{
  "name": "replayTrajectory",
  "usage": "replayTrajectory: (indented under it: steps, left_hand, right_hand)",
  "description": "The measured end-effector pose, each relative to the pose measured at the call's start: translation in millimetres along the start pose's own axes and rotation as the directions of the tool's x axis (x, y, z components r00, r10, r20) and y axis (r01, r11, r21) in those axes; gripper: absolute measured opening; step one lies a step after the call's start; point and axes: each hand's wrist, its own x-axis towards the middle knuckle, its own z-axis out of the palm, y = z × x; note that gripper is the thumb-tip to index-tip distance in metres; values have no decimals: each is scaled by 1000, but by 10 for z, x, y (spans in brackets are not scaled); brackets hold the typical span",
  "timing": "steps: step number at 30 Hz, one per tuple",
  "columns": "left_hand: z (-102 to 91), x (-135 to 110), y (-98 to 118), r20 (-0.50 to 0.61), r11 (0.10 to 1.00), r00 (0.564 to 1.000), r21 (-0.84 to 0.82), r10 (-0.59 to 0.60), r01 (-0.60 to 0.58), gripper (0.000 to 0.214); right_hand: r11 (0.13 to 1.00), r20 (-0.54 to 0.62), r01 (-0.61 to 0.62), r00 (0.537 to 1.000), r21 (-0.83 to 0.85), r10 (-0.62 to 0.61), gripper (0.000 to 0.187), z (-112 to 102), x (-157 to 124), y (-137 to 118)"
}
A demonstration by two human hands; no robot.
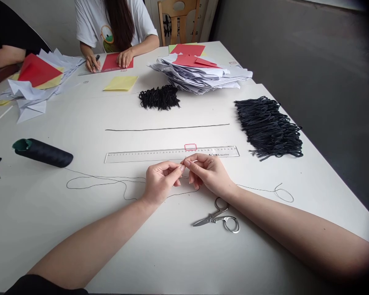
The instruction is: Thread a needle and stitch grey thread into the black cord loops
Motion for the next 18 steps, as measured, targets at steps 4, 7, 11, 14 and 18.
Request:
replayTrajectory:
  steps: [4,7,11,14,18]
  left_hand:
    - [-3,-5,2,10,1000,1000,6,-2,1,17]
    - [-2,-7,-4,18,1000,1000,-2,-1,1,17]
    - [-4,-2,-14,30,1000,1000,-3,-2,2,17]
    - [-5,0,-10,33,1000,999,-1,-1,1,17]
    - [2,1,8,26,1000,1000,-4,7,-7,18]
  right_hand:
    - [1000,-3,-12,1000,-4,12,39,-1,-7,-11]
    - [1000,-6,-19,1000,1,19,40,4,-9,-20]
    - [999,-10,-35,999,2,35,40,14,-6,-27]
    - [999,-4,-39,999,8,39,39,14,-7,-34]
    - [999,23,-44,999,20,43,39,0,-4,-47]
